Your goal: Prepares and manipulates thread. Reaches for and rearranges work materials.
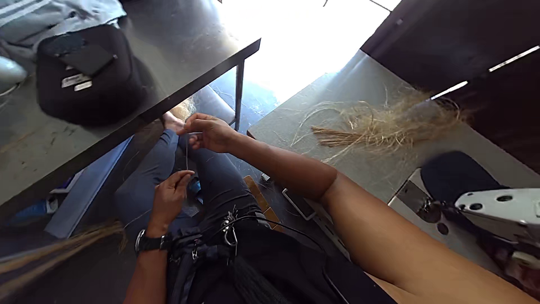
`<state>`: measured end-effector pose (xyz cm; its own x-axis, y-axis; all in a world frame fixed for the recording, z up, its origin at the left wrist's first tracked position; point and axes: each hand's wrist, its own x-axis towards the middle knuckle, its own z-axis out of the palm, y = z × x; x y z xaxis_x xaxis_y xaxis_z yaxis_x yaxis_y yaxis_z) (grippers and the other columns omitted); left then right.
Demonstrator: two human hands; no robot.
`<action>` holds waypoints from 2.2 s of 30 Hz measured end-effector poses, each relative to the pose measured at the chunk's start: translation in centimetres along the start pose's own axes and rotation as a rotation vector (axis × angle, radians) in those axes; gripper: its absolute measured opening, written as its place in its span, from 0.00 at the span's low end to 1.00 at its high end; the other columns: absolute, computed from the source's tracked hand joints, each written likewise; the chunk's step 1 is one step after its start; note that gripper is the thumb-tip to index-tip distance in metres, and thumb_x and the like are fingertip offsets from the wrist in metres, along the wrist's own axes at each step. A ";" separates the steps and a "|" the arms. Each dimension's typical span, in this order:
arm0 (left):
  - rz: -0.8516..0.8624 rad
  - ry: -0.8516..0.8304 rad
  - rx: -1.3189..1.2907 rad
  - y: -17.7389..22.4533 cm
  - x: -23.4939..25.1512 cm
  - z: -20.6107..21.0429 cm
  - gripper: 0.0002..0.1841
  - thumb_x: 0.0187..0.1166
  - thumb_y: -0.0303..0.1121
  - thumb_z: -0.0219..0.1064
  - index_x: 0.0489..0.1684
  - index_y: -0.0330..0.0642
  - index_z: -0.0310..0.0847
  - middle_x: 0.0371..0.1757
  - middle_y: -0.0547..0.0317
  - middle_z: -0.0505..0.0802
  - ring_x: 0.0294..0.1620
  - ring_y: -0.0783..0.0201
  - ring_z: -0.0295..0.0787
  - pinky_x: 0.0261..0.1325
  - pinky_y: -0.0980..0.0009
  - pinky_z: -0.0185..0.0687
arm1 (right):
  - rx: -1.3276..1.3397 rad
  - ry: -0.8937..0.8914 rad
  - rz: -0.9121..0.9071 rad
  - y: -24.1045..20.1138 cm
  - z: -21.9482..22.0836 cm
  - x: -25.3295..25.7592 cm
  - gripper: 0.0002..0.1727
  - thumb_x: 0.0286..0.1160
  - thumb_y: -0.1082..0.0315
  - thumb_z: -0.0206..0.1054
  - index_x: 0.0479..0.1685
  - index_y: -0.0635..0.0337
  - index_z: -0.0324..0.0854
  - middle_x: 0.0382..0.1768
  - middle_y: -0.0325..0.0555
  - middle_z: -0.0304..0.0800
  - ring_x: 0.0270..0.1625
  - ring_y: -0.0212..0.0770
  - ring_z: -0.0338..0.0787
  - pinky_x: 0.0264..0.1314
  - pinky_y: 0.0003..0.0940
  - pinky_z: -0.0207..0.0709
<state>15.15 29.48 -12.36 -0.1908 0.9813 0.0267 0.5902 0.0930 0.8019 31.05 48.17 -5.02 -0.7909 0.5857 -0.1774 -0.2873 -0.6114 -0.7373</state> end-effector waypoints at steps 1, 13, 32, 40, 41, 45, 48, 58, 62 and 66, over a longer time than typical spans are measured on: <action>-0.028 -0.021 -0.035 -0.1 0.1 0.3 0.16 0.90 0.42 0.56 0.56 0.48 0.90 0.24 0.68 0.87 0.15 0.76 0.76 0.20 0.75 0.77 | 0.018 0.017 -0.021 -0.5 -0.3 0.2 0.09 0.91 0.71 0.48 0.46 0.58 0.74 0.42 0.50 0.92 0.24 0.35 0.85 0.24 0.27 0.79; 0.004 0.137 -0.012 1.3 2.2 0.7 0.25 0.89 0.51 0.57 0.71 0.41 0.82 0.57 0.53 0.93 0.52 0.69 0.91 0.56 0.69 0.87 | -0.214 0.101 -0.031 0.7 -1.4 1.1 0.06 0.89 0.72 0.55 0.46 0.65 0.75 0.27 0.45 0.81 0.22 0.38 0.83 0.26 0.34 0.84; -0.105 0.128 -0.516 6.4 3.2 0.5 0.14 0.89 0.45 0.62 0.67 0.57 0.74 0.25 0.60 0.84 0.10 0.71 0.70 0.12 0.77 0.69 | -0.301 -0.070 -0.073 1.9 -0.6 0.4 0.09 0.90 0.67 0.56 0.49 0.61 0.79 0.32 0.45 0.89 0.23 0.35 0.84 0.22 0.29 0.79; -0.060 0.295 -0.256 5.3 2.1 0.9 0.14 0.88 0.44 0.64 0.63 0.50 0.77 0.15 0.58 0.76 0.07 0.64 0.65 0.10 0.71 0.63 | -0.256 -0.046 -0.035 2.3 0.2 -0.2 0.07 0.91 0.69 0.55 0.51 0.60 0.77 0.41 0.50 0.95 0.23 0.34 0.87 0.22 0.25 0.78; -0.047 0.314 -0.227 5.5 2.1 1.1 0.14 0.88 0.43 0.64 0.63 0.49 0.77 0.16 0.58 0.77 0.08 0.63 0.66 0.11 0.70 0.65 | -0.243 -0.044 -0.031 2.4 0.3 -0.2 0.07 0.92 0.68 0.55 0.52 0.60 0.77 0.40 0.50 0.94 0.22 0.33 0.86 0.21 0.24 0.77; -0.002 0.353 -0.135 6.6 2.4 1.3 0.11 0.89 0.41 0.62 0.57 0.45 0.79 0.20 0.58 0.81 0.13 0.63 0.71 0.17 0.68 0.70 | -0.176 -0.028 -0.043 2.4 0.2 0.0 0.08 0.92 0.67 0.54 0.49 0.58 0.78 0.39 0.47 0.91 0.22 0.33 0.82 0.21 0.25 0.76; 0.064 0.373 -0.067 6.8 2.5 1.6 0.09 0.88 0.38 0.63 0.52 0.45 0.83 0.23 0.60 0.82 0.16 0.66 0.72 0.20 0.68 0.72 | -0.160 -0.002 -0.047 2.2 0.1 0.1 0.08 0.91 0.67 0.54 0.47 0.57 0.78 0.39 0.47 0.90 0.23 0.34 0.82 0.23 0.26 0.76; 0.085 0.281 0.018 7.6 1.1 1.0 0.09 0.88 0.38 0.63 0.49 0.43 0.83 0.20 0.58 0.80 0.12 0.64 0.68 0.17 0.67 0.68 | -0.153 -0.011 -0.011 2.4 0.2 0.0 0.09 0.91 0.69 0.54 0.46 0.58 0.79 0.37 0.50 0.93 0.15 0.28 0.75 0.14 0.21 0.64; 0.086 0.259 -0.008 7.1 0.9 0.9 0.08 0.88 0.38 0.63 0.47 0.43 0.83 0.17 0.58 0.78 0.11 0.64 0.66 0.15 0.68 0.65 | -0.153 -0.026 -0.009 2.5 0.0 0.1 0.08 0.91 0.69 0.54 0.46 0.59 0.78 0.34 0.48 0.90 0.17 0.30 0.75 0.15 0.22 0.66; 0.119 0.267 0.014 6.4 2.2 1.2 0.08 0.87 0.37 0.64 0.47 0.44 0.86 0.22 0.62 0.82 0.18 0.67 0.74 0.24 0.68 0.74 | -0.178 -0.006 -0.027 2.7 -0.1 0.2 0.07 0.90 0.70 0.56 0.47 0.61 0.79 0.34 0.50 0.91 0.17 0.31 0.78 0.16 0.23 0.71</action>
<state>19.45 32.48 -7.89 -0.3179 0.9065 0.2778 0.6314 -0.0162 0.7753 30.23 46.71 -7.12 -0.7876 0.5969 -0.1530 -0.2084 -0.4917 -0.8455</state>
